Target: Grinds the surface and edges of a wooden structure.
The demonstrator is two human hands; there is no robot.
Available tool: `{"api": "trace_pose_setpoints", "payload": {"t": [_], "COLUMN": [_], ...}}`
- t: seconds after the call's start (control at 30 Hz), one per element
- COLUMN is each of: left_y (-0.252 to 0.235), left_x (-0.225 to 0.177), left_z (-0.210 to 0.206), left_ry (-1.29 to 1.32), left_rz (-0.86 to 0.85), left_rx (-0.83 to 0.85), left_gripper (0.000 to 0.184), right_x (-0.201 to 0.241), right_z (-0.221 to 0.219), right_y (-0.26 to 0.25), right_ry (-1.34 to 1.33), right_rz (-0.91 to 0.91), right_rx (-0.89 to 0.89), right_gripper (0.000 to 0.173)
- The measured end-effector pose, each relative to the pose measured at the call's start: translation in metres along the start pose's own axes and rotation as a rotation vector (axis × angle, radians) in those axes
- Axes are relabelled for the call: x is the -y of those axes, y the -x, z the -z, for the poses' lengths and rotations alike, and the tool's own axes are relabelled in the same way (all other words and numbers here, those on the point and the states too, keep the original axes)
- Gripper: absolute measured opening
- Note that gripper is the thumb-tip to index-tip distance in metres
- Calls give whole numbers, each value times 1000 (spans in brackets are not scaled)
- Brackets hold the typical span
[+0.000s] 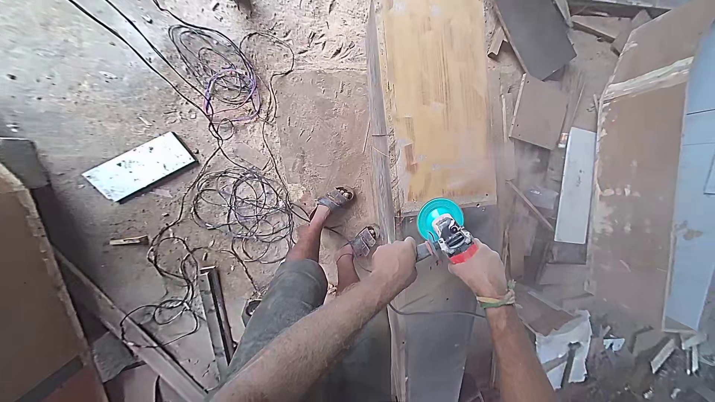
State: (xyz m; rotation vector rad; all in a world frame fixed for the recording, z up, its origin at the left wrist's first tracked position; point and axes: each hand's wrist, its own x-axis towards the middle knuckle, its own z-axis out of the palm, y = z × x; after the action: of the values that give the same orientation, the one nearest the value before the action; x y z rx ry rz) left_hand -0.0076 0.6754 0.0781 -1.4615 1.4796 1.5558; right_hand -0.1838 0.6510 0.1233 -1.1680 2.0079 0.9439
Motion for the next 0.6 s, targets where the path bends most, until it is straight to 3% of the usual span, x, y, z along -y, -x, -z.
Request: {"api": "trace_pose_setpoints", "payload": {"t": [0.1, 0.3, 0.6], "left_y": [3, 22, 16], "left_x": [-2, 37, 29], "left_z": [2, -1, 3], "left_ry": [-2, 12, 42], "left_rz": [6, 171, 133], "left_rx": [-4, -34, -19], "left_gripper": [36, 36, 38], "right_x": [0, 42, 39], "right_z": [2, -6, 6], "right_y": [-1, 7, 7], "right_ry": [5, 51, 71], "right_rz": [-3, 146, 95], "right_rx": [16, 75, 70], "right_gripper": [72, 70, 70]}}
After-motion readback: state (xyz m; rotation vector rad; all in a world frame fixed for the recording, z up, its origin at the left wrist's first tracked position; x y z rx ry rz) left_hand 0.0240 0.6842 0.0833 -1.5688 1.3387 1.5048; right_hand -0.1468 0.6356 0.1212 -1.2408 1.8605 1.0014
